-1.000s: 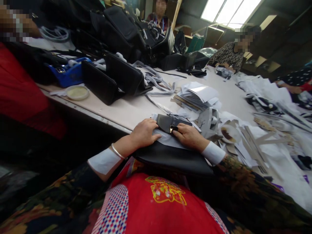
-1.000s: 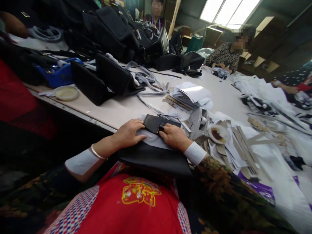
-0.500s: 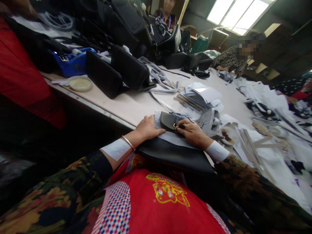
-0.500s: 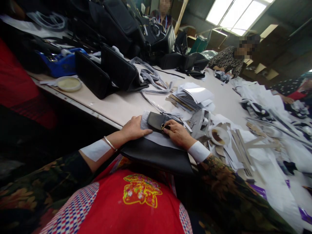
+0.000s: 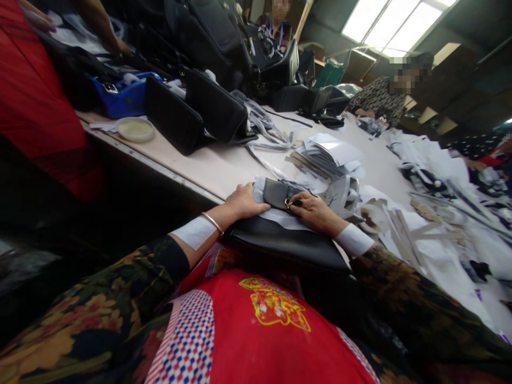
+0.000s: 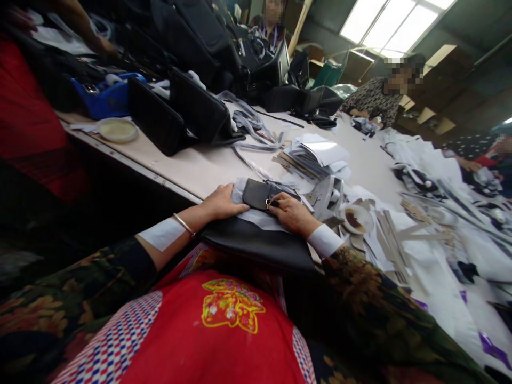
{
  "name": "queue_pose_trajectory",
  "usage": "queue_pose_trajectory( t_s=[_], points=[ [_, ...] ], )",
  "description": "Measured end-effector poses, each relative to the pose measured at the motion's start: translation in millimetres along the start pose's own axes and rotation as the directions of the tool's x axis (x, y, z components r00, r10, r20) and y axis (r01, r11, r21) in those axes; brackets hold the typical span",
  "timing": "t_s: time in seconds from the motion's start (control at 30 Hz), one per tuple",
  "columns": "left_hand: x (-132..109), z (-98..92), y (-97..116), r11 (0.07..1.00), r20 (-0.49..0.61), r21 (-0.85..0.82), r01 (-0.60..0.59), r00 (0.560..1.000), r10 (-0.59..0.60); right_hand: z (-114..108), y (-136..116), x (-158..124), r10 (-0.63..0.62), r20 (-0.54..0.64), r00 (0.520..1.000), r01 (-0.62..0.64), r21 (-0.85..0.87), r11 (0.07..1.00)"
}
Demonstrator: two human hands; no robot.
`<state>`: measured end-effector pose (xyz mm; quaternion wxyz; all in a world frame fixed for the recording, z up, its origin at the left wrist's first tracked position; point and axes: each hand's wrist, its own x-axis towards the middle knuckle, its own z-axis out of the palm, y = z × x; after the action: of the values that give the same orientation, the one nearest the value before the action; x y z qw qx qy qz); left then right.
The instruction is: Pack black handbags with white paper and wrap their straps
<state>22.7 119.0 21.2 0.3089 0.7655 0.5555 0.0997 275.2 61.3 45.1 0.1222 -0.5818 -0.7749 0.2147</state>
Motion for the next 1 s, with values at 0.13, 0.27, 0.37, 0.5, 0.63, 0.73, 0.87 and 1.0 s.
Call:
queue_pose_trajectory(
  t_s=[0.13, 0.27, 0.37, 0.5, 0.63, 0.73, 0.87, 1.0],
  points=[
    [-1.5, -0.1, -0.9, 1.000, 0.022, -0.008, -0.016, 1.000, 0.016, 0.7, -4.7, -2.9, -0.043, -0.007, 0.999, 0.042, -0.063, 0.997],
    [-3.6, -1.5, -0.2, 1.000, 0.021, -0.020, -0.018, 1.000, 0.019, -2.2, -14.2, -6.6, -0.022, 0.014, 1.000, 0.024, -0.178, 0.984],
    [-4.6, -1.6, 0.0, 0.999, 0.016, -0.033, -0.026, 1.000, 0.026, -4.4, -25.1, -6.6, 0.013, 0.058, 0.998, 0.002, -0.254, 0.967],
    [-4.8, -1.1, -0.9, 0.998, 0.015, -0.055, -0.035, 0.999, 0.036, -4.9, -33.2, -3.5, 0.059, 0.079, 0.995, -0.036, -0.274, 0.961],
    [-5.1, -1.4, -1.4, 0.997, 0.012, -0.074, -0.032, 0.999, 0.033, -7.1, -26.0, -0.8, 0.137, 0.114, 0.984, -0.125, -0.109, 0.986],
    [-4.8, -1.5, -2.0, 0.996, 0.013, -0.082, -0.027, 1.000, 0.028, -11.5, -18.1, 1.2, 0.255, 0.145, 0.956, -0.266, 0.067, 0.962],
    [-4.0, -1.3, -3.1, 0.996, 0.019, -0.086, -0.013, 1.000, 0.015, -18.0, -13.9, 5.0, 0.376, 0.216, 0.901, -0.425, 0.270, 0.864],
    [-4.2, -1.9, -3.0, 0.996, 0.027, -0.087, -0.004, 1.000, 0.007, -20.5, -14.0, 8.2, 0.439, 0.256, 0.861, -0.506, 0.347, 0.790]
  ],
)
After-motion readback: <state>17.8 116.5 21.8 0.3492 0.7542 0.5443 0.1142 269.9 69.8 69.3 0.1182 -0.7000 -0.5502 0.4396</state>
